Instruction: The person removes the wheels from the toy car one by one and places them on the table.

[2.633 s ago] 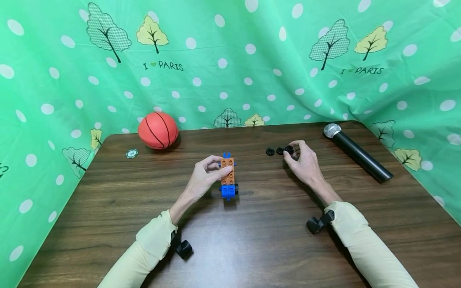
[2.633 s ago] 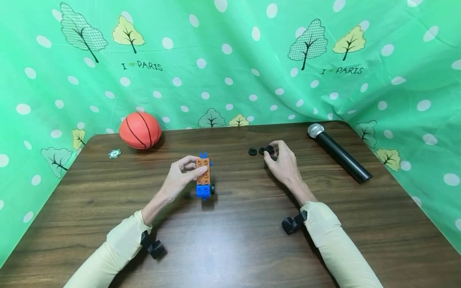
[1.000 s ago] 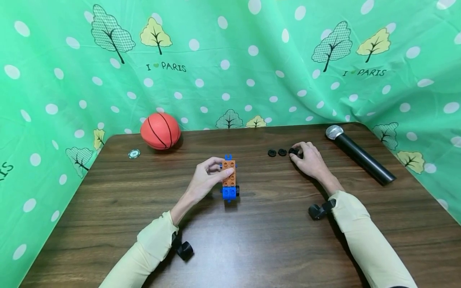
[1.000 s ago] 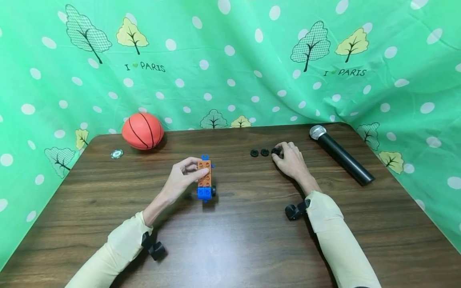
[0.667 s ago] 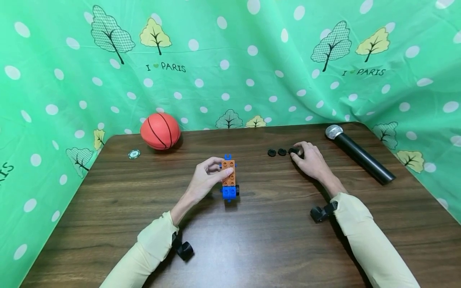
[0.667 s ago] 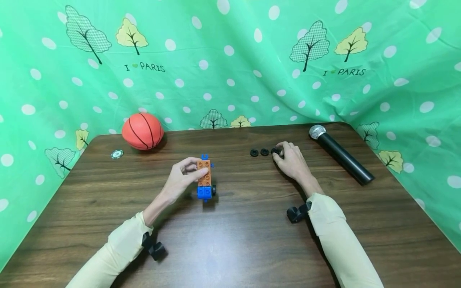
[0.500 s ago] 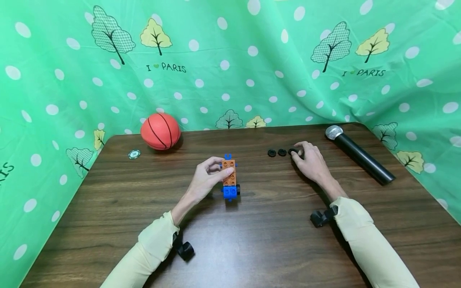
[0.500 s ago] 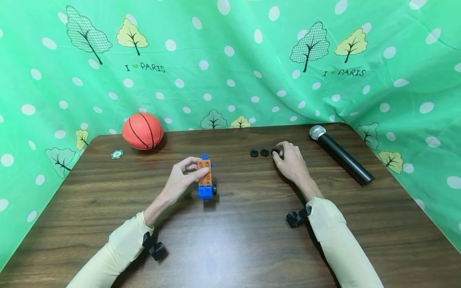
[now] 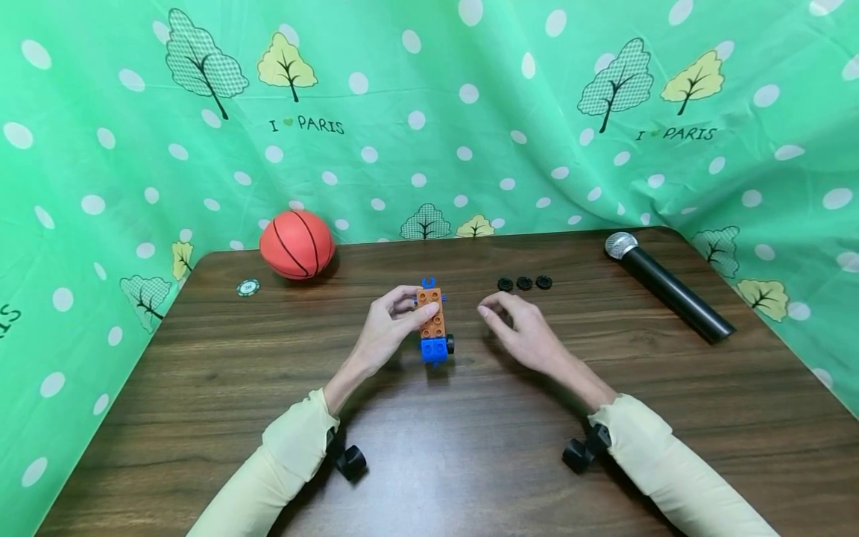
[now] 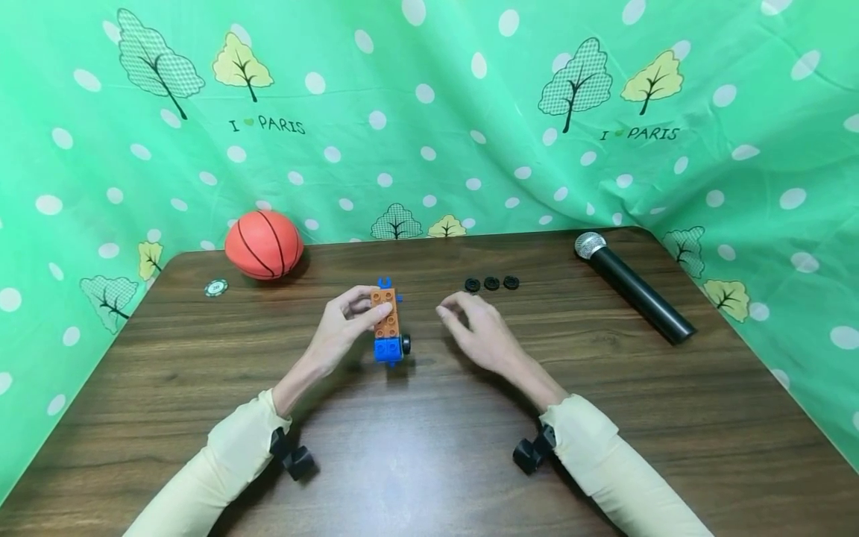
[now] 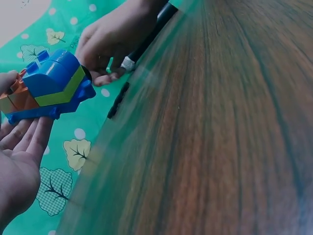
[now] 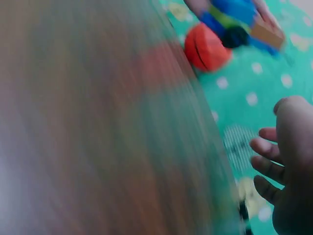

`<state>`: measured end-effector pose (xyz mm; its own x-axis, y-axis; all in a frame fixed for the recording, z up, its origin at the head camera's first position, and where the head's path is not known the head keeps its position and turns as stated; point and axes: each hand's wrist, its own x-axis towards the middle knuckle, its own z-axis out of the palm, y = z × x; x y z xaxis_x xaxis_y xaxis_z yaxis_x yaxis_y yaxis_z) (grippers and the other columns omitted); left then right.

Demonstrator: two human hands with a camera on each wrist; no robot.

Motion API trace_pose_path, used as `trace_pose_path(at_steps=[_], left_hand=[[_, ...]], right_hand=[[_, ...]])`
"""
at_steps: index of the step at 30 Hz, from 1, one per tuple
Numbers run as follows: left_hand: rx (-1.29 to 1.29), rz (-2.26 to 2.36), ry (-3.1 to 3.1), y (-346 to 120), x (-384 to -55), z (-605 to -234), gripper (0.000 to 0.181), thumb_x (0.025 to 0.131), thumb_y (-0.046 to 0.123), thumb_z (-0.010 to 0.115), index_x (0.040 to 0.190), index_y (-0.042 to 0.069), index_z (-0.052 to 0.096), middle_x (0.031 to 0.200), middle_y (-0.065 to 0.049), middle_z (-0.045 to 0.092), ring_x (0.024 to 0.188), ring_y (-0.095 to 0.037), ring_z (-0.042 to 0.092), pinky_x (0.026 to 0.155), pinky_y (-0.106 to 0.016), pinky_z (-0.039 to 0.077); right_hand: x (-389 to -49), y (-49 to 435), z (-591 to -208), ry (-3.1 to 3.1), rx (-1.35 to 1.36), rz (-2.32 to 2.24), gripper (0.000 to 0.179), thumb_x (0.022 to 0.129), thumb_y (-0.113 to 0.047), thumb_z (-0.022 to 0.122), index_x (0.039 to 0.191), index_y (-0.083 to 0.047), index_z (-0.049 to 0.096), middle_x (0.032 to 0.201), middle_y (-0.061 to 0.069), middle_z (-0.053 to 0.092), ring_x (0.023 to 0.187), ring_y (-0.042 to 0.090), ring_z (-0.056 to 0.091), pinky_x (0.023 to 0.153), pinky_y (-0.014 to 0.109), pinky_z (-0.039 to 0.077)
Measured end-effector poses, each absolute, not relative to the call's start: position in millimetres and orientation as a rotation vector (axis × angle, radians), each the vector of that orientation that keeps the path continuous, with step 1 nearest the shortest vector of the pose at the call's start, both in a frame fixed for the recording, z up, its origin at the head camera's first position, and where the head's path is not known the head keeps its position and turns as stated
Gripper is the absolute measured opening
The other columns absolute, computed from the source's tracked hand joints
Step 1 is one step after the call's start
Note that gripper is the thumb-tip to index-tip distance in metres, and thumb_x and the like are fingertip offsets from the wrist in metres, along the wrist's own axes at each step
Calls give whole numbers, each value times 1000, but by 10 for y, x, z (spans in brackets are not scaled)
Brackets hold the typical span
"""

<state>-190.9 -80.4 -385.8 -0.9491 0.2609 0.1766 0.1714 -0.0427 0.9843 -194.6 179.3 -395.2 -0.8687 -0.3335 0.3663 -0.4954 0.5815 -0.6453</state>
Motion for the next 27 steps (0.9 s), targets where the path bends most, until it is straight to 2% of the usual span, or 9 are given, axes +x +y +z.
trace_pose_path(at_steps=[6, 15, 21, 27], left_hand=[[467, 2200, 2119, -761, -1902, -3841, 43, 100, 12, 68, 137, -5, 58, 112, -22, 72, 96, -21, 73, 84, -33, 59], [514, 2250, 2105, -726, -1921, -3823, 41, 101, 14, 67, 136, -4, 58, 112, -21, 71, 102, -25, 73, 88, -36, 58], [496, 2253, 2126, -707, -1925, -3811, 41, 100, 13, 68, 137, -2, 59, 110, -19, 72, 104, -29, 73, 89, -36, 58], [480, 2234, 2160, -693, -1930, -3799, 46, 99, 16, 69, 140, 1, 54, 110, -18, 72, 103, -28, 71, 93, -36, 55]], right_hand=[[-1717, 1505, -3943, -2574, 776, 1452, 25, 111, -19, 50, 114, -1, 68, 82, 6, 67, 76, 22, 66, 66, 32, 53], [-1637, 1321, -4016, -2572, 719, 1631, 22, 114, -23, 40, 114, -7, 56, 79, 6, 65, 69, 24, 64, 62, 32, 52], [-1638, 1258, -4060, -2505, 699, 1780, 23, 114, -20, 40, 110, -3, 56, 80, 7, 62, 71, 25, 60, 64, 31, 50], [-1626, 1207, -4056, -2420, 561, 1837, 23, 113, -17, 44, 112, 1, 59, 81, 10, 64, 75, 29, 62, 68, 32, 51]])
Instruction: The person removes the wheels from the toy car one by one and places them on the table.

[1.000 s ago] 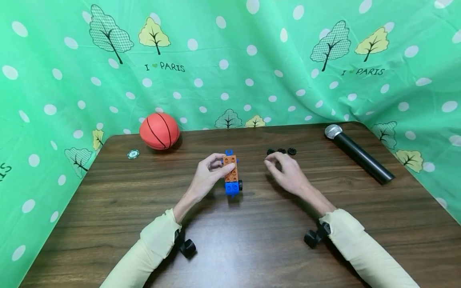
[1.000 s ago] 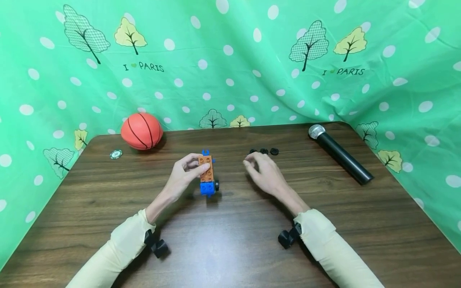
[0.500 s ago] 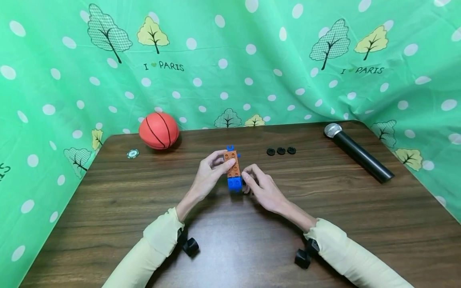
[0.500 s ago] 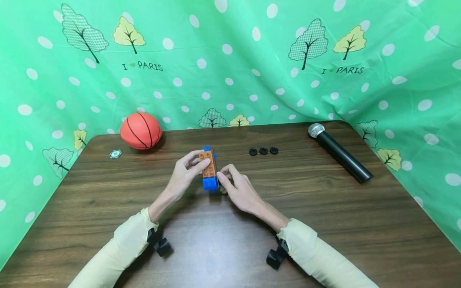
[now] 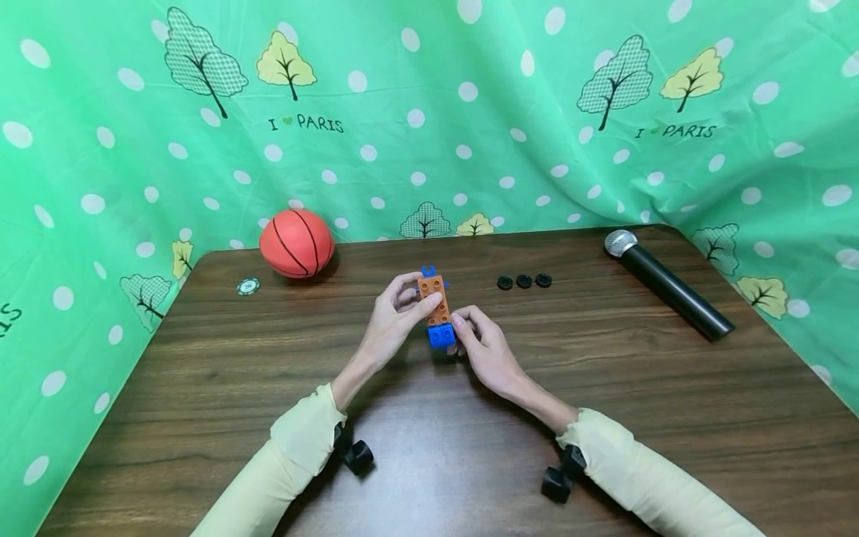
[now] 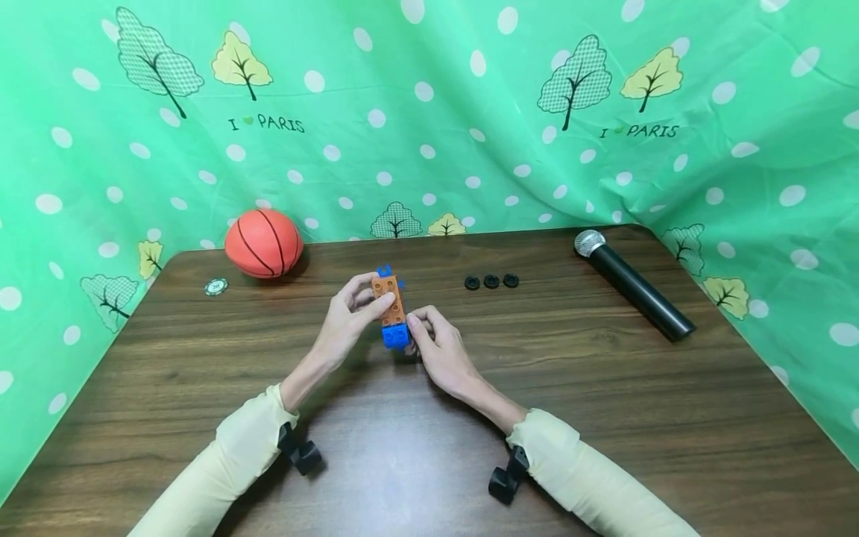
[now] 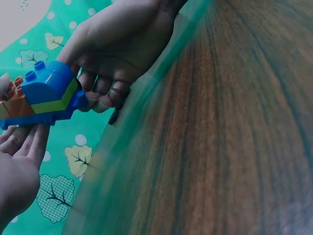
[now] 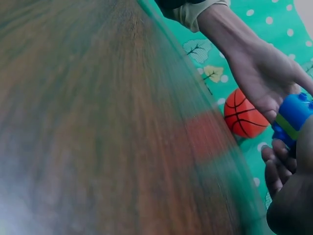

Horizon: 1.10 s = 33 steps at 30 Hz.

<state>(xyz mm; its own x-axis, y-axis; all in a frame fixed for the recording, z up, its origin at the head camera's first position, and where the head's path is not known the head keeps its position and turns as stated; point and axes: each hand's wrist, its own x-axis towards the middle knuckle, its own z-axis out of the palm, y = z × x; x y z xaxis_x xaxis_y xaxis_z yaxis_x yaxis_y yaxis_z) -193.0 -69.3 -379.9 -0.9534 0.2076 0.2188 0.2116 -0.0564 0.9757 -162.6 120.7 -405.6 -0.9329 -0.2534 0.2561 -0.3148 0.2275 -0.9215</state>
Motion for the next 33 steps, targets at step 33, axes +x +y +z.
trace_pose_path(at_steps=[33], left_hand=[[-504, -2366, -2171, -610, -1879, -3852, 54, 100, 15, 65, 148, -3, 47, 127, -23, 65, 112, -33, 67, 89, -32, 55]], right_hand=[[-1636, 1133, -4082, -2345, 503, 1824, 24, 114, -20, 42, 118, -2, 57, 90, 14, 59, 80, 23, 59, 72, 31, 49]])
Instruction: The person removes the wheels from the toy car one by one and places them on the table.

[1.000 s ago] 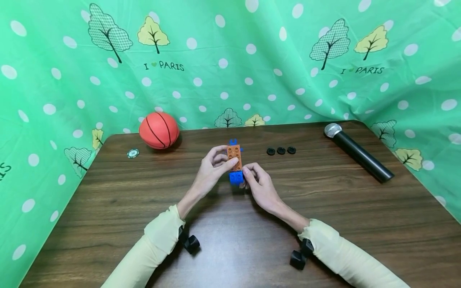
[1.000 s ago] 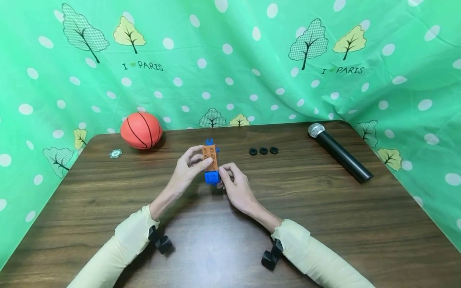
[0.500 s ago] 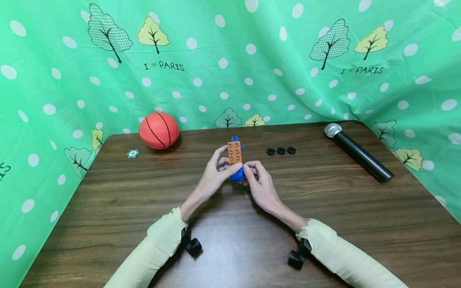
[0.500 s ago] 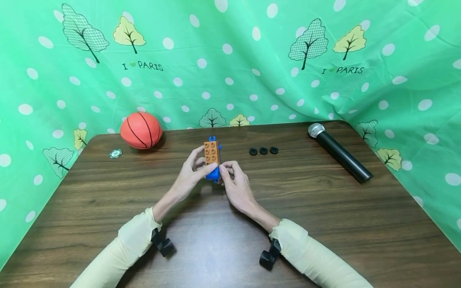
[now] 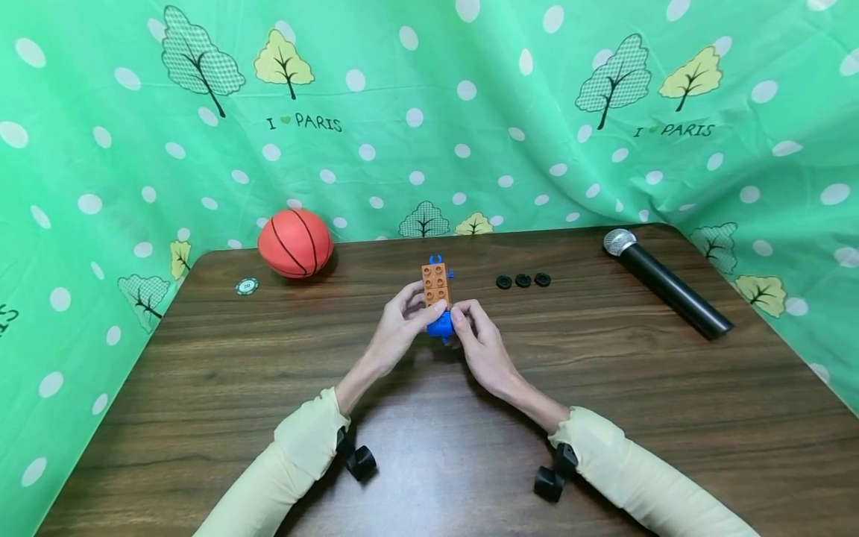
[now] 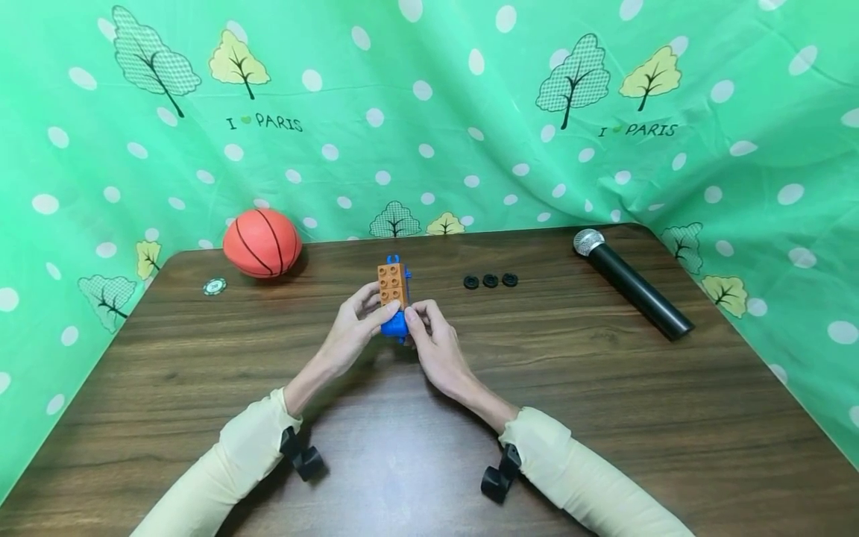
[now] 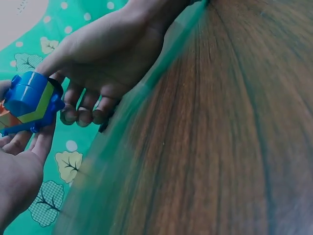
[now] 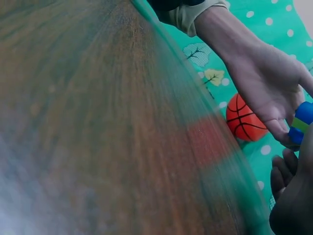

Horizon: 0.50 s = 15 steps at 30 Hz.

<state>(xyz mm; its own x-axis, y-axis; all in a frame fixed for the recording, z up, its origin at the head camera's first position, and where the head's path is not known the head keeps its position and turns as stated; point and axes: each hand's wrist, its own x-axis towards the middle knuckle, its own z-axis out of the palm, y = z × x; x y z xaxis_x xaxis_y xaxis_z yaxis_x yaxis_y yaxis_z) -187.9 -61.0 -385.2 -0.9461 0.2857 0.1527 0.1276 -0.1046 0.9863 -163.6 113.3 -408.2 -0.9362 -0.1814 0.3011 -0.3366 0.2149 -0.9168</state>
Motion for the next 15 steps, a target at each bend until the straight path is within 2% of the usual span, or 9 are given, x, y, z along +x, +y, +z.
trace_pose_path(at_steps=[5, 9, 15], left_hand=[[469, 2218, 2054, -607, -1866, -3859, 53, 101, 14, 63, 149, -4, 46, 129, -23, 65, 111, -32, 68, 90, -30, 54], [529, 2220, 2093, -592, -1840, -3840, 55, 101, 14, 64, 150, -3, 47, 127, -22, 66, 109, -31, 68, 92, -31, 53], [592, 2220, 2135, -577, -1810, -3823, 55, 100, 13, 65, 150, -3, 48, 121, -20, 68, 98, -19, 68, 84, -25, 53]], right_hand=[[-1650, 1149, -4121, -2333, 571, 1544, 21, 112, -19, 48, 116, -4, 61, 87, 12, 61, 77, 18, 55, 68, 30, 45], [-1680, 1171, -4163, -2212, 694, 1292, 23, 111, -15, 49, 115, 2, 64, 90, 10, 67, 77, 19, 62, 67, 36, 52], [-1721, 1194, -4204, -2120, 782, 1063, 37, 114, -27, 41, 113, 4, 61, 90, 14, 69, 73, 22, 64, 60, 41, 54]])
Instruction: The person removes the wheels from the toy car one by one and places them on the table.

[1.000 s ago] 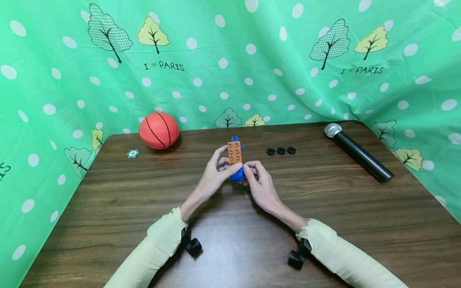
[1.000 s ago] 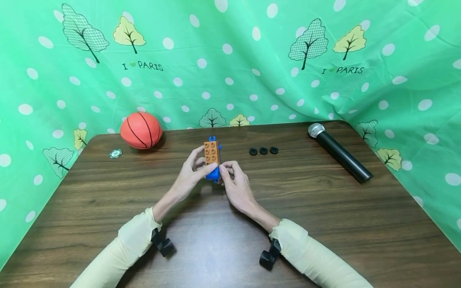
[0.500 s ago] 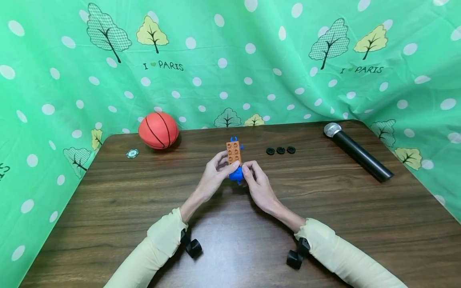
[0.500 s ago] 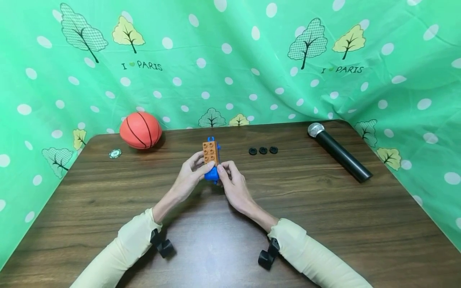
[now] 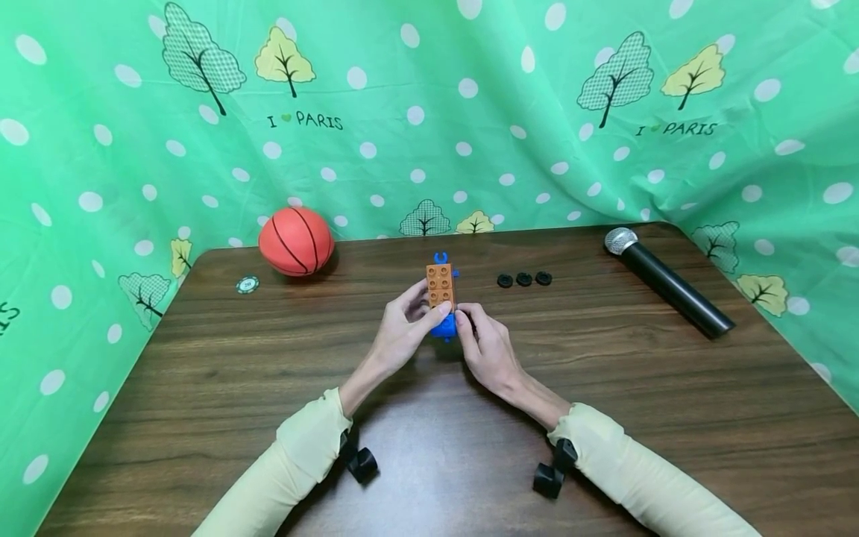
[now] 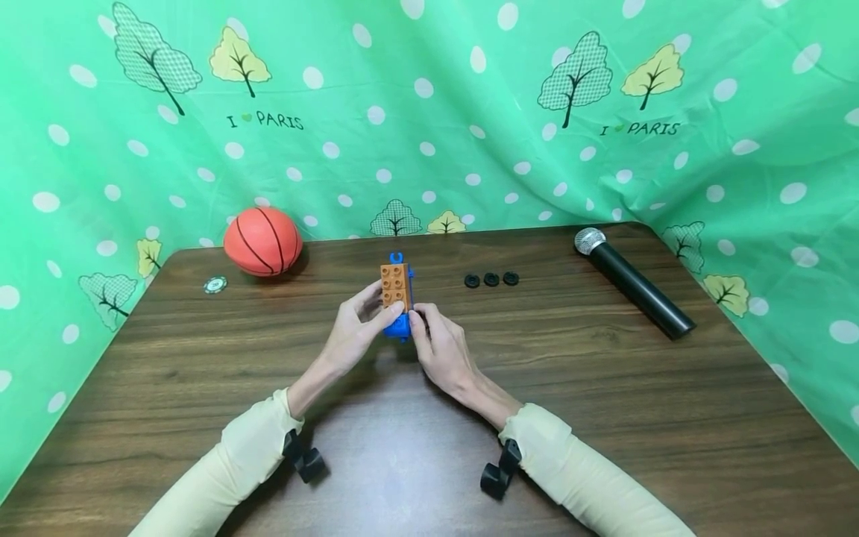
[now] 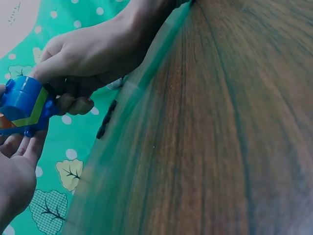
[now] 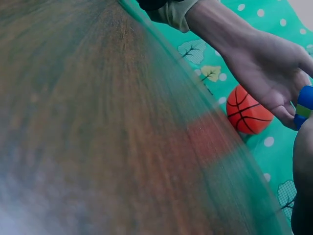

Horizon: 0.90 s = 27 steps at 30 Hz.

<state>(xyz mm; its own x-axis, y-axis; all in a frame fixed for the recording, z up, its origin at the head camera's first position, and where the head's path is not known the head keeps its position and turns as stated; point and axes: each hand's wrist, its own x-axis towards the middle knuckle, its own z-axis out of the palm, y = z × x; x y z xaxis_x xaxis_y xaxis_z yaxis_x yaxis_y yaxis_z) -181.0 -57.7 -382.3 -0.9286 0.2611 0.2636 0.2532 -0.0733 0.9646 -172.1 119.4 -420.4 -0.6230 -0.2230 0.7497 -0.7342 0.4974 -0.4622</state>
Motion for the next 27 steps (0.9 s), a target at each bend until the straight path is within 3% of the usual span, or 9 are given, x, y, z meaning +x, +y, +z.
trace_pose_path(at_steps=[6, 13, 19, 27], left_hand=[[620, 2194, 2194, -553, -1791, -3819, 57, 99, 13, 67, 151, -1, 48, 111, -17, 70, 89, -14, 65, 76, -24, 52], [656, 2193, 2233, -565, -1778, -3828, 56, 99, 11, 69, 151, 1, 50, 107, -15, 70, 90, -16, 65, 80, -26, 52], [652, 2224, 2218, -553, -1766, -3819, 57, 99, 10, 69, 151, 0, 49, 106, -16, 70, 91, -16, 65, 83, -27, 54], [552, 2280, 2235, -505, -1735, -3780, 57, 99, 12, 71, 150, -1, 50, 105, -16, 69, 91, -15, 65, 87, -29, 56]], right_hand=[[-1735, 1207, -4203, -2124, 805, 924, 39, 115, -26, 36, 112, 5, 60, 85, 12, 66, 66, 20, 58, 54, 39, 49], [-1735, 1224, -4190, -2185, 819, 980, 31, 114, -21, 38, 118, 1, 59, 93, 13, 66, 74, 20, 58, 61, 37, 50], [-1736, 1222, -4190, -2148, 787, 1035, 34, 114, -28, 40, 112, 0, 59, 83, 6, 63, 66, 16, 55, 56, 32, 47], [-1713, 1176, -4167, -2098, 723, 1099, 9, 107, -6, 55, 110, 1, 60, 83, 8, 65, 70, 18, 62, 58, 31, 51]])
